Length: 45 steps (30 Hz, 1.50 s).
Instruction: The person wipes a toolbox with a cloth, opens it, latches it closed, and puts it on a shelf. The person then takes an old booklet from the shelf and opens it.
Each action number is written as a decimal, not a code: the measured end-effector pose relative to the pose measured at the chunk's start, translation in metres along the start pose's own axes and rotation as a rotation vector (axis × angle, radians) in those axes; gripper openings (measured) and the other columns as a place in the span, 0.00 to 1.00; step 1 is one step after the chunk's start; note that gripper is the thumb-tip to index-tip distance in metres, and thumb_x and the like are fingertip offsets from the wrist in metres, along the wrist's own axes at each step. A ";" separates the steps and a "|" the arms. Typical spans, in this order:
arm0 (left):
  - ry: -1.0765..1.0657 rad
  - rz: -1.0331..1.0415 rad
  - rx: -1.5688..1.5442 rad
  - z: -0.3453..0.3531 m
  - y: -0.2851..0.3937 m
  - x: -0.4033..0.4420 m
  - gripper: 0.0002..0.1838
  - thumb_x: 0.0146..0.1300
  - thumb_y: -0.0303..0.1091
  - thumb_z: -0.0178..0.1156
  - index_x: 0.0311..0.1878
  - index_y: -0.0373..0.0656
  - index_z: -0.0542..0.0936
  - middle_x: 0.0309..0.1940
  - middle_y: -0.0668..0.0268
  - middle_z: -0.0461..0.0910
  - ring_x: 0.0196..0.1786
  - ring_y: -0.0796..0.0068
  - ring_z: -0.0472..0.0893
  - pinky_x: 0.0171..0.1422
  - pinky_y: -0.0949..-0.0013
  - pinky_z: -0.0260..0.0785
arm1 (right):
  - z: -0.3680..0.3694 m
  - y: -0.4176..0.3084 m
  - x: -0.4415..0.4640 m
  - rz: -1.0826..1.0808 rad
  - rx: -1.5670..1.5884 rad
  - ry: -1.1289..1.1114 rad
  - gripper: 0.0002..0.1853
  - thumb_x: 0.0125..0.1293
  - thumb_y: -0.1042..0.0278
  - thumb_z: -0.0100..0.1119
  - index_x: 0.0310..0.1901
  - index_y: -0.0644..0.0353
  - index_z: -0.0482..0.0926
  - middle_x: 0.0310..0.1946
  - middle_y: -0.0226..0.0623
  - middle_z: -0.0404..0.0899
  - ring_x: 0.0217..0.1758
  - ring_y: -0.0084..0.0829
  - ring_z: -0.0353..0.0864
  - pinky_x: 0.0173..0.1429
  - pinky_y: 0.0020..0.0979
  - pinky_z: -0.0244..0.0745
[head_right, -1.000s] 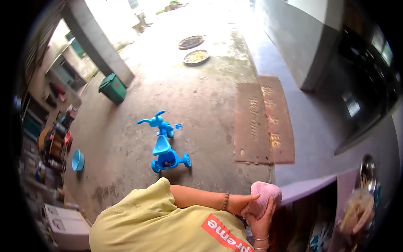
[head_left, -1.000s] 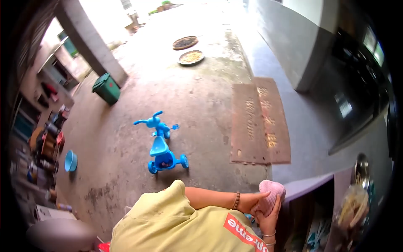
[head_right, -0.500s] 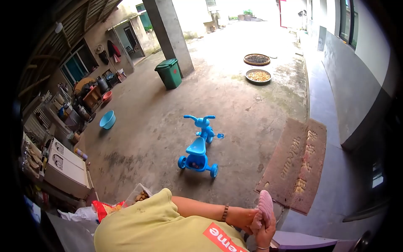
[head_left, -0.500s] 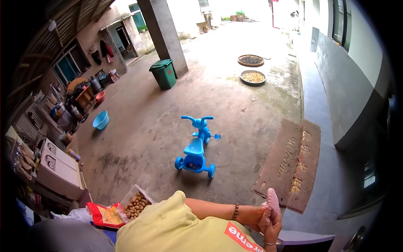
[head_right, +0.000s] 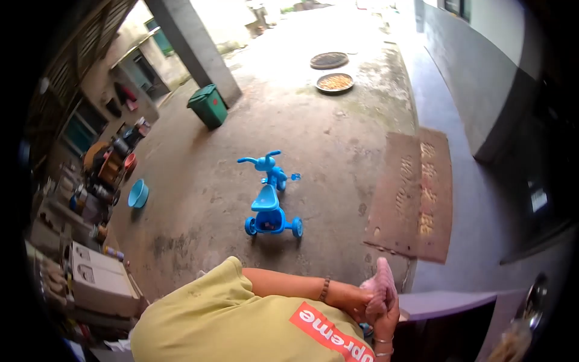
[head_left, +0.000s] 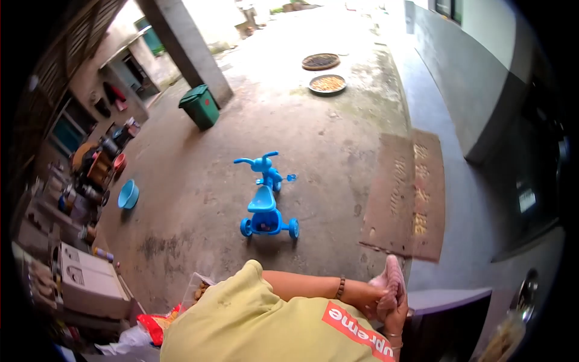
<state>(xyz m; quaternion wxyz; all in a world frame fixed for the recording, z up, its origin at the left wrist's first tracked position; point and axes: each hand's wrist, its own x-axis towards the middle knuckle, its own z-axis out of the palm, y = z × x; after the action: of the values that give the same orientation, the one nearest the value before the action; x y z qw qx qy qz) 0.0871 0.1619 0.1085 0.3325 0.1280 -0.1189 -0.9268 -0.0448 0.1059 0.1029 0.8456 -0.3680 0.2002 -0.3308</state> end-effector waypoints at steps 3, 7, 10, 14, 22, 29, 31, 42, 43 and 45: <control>0.137 -0.044 0.290 -0.029 -0.013 0.019 0.11 0.57 0.39 0.48 0.41 0.46 0.69 0.34 0.72 0.68 0.35 0.81 0.66 0.38 0.75 0.58 | -0.029 0.008 -0.019 0.064 -0.207 0.156 0.18 0.59 0.78 0.41 0.53 0.67 0.62 0.51 0.41 0.67 0.55 0.30 0.65 0.59 0.30 0.59; 0.055 -0.171 0.007 -0.018 -0.001 0.021 0.36 0.50 0.54 0.55 0.59 0.47 0.58 0.57 0.63 0.62 0.60 0.64 0.61 0.63 0.57 0.51 | -0.047 0.009 -0.053 -0.153 -0.965 0.406 0.19 0.55 0.76 0.47 0.51 0.62 0.65 0.38 0.50 0.74 0.41 0.42 0.76 0.42 0.32 0.71; 0.075 -0.294 0.085 -0.019 -0.017 0.035 0.37 0.53 0.56 0.52 0.61 0.48 0.56 0.59 0.62 0.59 0.60 0.63 0.61 0.61 0.58 0.52 | -0.054 0.022 -0.093 -0.094 -0.963 0.636 0.18 0.55 0.74 0.49 0.49 0.62 0.67 0.36 0.50 0.75 0.39 0.44 0.76 0.39 0.33 0.71; 0.171 -0.505 0.266 -0.037 -0.025 0.067 0.36 0.54 0.54 0.51 0.63 0.51 0.52 0.61 0.62 0.57 0.61 0.63 0.60 0.60 0.59 0.54 | -0.077 0.034 -0.142 -0.119 -0.879 0.845 0.17 0.55 0.72 0.49 0.48 0.60 0.68 0.35 0.48 0.75 0.36 0.43 0.77 0.39 0.33 0.72; 0.433 -0.865 0.786 -0.065 -0.075 0.121 0.30 0.60 0.50 0.46 0.63 0.49 0.54 0.59 0.60 0.60 0.60 0.64 0.62 0.61 0.62 0.55 | -0.157 0.074 -0.245 0.287 -0.999 1.185 0.14 0.58 0.70 0.45 0.48 0.54 0.68 0.31 0.51 0.74 0.33 0.50 0.74 0.33 0.41 0.69; 0.094 -1.145 1.735 -0.164 -0.135 0.095 0.35 0.52 0.52 0.53 0.60 0.45 0.58 0.56 0.48 0.61 0.60 0.54 0.61 0.62 0.63 0.55 | -0.243 0.107 -0.316 0.397 -1.120 1.202 0.16 0.55 0.68 0.47 0.47 0.51 0.70 0.29 0.48 0.75 0.29 0.48 0.74 0.33 0.42 0.69; 0.155 -1.258 1.776 -0.164 -0.145 0.096 0.38 0.51 0.55 0.52 0.62 0.48 0.53 0.60 0.49 0.53 0.62 0.51 0.55 0.64 0.60 0.51 | -0.262 0.102 -0.324 0.485 -1.191 1.199 0.15 0.55 0.68 0.47 0.46 0.51 0.70 0.29 0.48 0.75 0.28 0.48 0.74 0.33 0.43 0.68; 0.275 -1.812 1.784 -0.150 -0.187 0.165 0.42 0.48 0.66 0.47 0.64 0.67 0.43 0.66 0.57 0.31 0.66 0.46 0.39 0.62 0.40 0.40 | -0.382 0.137 -0.310 0.703 -1.200 1.147 0.17 0.60 0.67 0.39 0.51 0.53 0.66 0.36 0.48 0.74 0.38 0.44 0.73 0.42 0.38 0.68; 0.281 -1.865 1.801 -0.156 -0.190 0.168 0.43 0.48 0.65 0.48 0.64 0.67 0.42 0.66 0.57 0.31 0.66 0.46 0.39 0.62 0.40 0.40 | -0.391 0.141 -0.306 0.703 -1.199 1.136 0.17 0.60 0.67 0.39 0.51 0.53 0.66 0.36 0.48 0.74 0.38 0.44 0.73 0.42 0.38 0.68; 0.286 -1.960 1.810 -0.172 -0.194 0.170 0.45 0.47 0.62 0.52 0.64 0.67 0.40 0.66 0.56 0.30 0.66 0.44 0.38 0.62 0.40 0.39 | -0.408 0.149 -0.309 0.587 -1.207 1.321 0.17 0.59 0.70 0.38 0.52 0.54 0.65 0.39 0.47 0.73 0.42 0.43 0.72 0.46 0.36 0.67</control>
<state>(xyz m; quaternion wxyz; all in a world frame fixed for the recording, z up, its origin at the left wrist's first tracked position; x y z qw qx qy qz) -0.0988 0.1739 -0.1394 -0.6554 0.4282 -0.5104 -0.3558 -0.4375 0.2007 -0.2449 0.2766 -0.4167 0.8616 -0.0868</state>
